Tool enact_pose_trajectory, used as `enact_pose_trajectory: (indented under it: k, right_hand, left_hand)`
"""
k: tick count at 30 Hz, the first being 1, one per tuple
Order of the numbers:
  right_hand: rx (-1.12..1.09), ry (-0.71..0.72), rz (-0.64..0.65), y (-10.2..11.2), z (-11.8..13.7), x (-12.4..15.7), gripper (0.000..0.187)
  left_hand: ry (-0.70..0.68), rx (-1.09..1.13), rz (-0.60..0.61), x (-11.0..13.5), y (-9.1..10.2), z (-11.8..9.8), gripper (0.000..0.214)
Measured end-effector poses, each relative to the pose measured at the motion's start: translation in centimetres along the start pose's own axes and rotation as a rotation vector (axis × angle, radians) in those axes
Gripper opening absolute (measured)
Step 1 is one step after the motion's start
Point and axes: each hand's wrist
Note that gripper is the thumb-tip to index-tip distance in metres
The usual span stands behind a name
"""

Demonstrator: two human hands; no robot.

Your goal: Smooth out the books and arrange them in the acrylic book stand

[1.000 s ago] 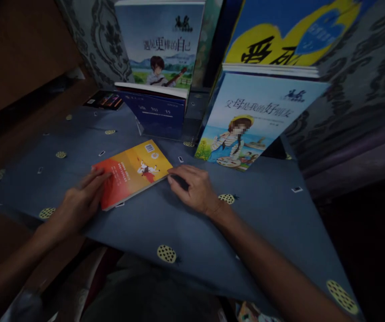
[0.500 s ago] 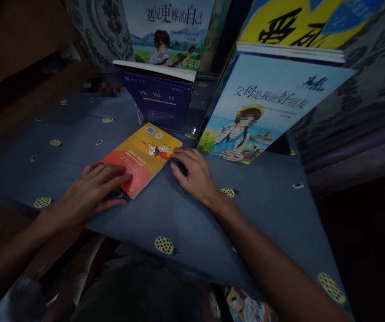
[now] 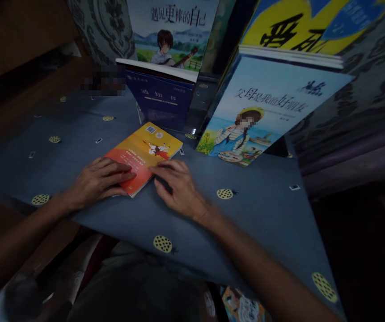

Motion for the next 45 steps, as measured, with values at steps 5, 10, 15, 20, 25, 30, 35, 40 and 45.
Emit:
enact_pose_trajectory:
  k: [5,10,15,20,25,30,35,40,45]
  right_hand:
    - [-0.110,0.112,0.044,-1.3,3.1,0.1,0.035]
    - [-0.137,0.119,0.066,-1.8,3.6,0.2,0.040]
    - [-0.114,0.166,0.049,-1.8,3.4,0.2,0.038]
    - [-0.090,0.183,0.059,-1.9,3.3,0.2,0.039]
    - [-0.097,0.242,0.052,-1.8,3.3,0.3,0.040]
    - [-0.161,0.238,0.052,-1.5,3.5,0.2,0.035]
    - [-0.052,0.159,0.047,-1.4,2.3,0.0,0.030]
    - [0.292,-0.160,0.072,-1.1,0.2,-0.2,0.045]
    - [0.327,-0.211,0.149,-0.7,-0.3,-0.2,0.048]
  left_hand:
    - [0.028,0.014,0.015,0.2,-0.2,-0.2,0.046]
    - [0.051,0.009,0.054,0.3,-0.3,-0.2,0.047]
    - [0.014,-0.021,0.015,0.3,-0.3,-0.2,0.044]
    - [0.031,0.014,0.041,0.2,-0.2,-0.2,0.042]
    - [0.013,0.008,0.016,0.3,-0.1,-0.3,0.043]
    - [0.087,0.107,-0.017,-0.1,0.2,0.3,0.044]
    - [0.418,0.162,-0.041,-1.7,0.3,2.2,0.047]
    - [0.554,0.216,-0.010,-3.1,0.0,3.2,0.050]
    - [0.670,0.437,-0.072,-3.1,0.2,3.3,0.055]
Point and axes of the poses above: each hand's wrist, its own x-axis away from the middle knuckle, its own y-axis out of the back of the hand, z = x × y, and after that the axes turned 2 degrees about y, right-handed
